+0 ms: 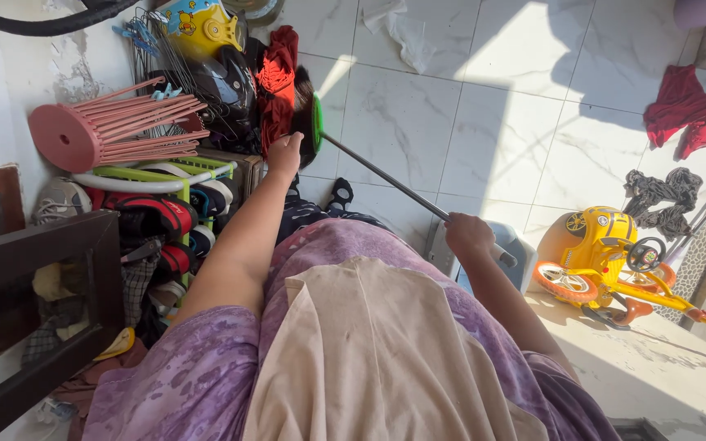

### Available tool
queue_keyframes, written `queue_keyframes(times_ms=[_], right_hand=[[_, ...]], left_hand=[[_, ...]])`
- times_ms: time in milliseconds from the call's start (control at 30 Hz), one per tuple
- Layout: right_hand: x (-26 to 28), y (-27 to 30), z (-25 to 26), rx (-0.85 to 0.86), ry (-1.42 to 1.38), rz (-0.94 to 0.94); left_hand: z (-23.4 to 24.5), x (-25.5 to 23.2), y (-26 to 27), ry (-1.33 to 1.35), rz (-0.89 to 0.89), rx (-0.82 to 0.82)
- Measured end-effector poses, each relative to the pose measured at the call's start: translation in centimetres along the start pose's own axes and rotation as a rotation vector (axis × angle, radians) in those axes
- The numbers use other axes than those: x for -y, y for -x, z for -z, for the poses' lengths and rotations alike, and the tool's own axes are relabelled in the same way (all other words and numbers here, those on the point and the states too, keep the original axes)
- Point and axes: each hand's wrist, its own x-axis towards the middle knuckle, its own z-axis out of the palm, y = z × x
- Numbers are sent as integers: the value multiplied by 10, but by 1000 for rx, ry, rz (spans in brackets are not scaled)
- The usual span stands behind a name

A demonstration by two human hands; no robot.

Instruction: Sweeping the tiled floors of a house, starting from a bedroom/hallway area and ending on the outdoor patio.

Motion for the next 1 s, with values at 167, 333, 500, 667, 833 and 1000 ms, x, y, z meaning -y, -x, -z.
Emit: queue_keyframes(times_ms=[167,333,500,667,833,1000], right_hand=[[-34,-30,10,-70,91,-8],[-40,-44,42,-104,177,-106],[-21,-7,71,-229,149,-154],[-13,19,43,-246,-116,-81],[9,-18,29,-176,-204,-7],[2,-83,75,-173,147,40]], left_hand=[[7,8,-28,-24,-15,14],[11,1,-30,2,-19,37],[14,-18,-18,60,79,60],[6,-8,-28,50,70,81],[-8,-11,-31,-1,52,92],[-29,3,-36,-46,-43,101]])
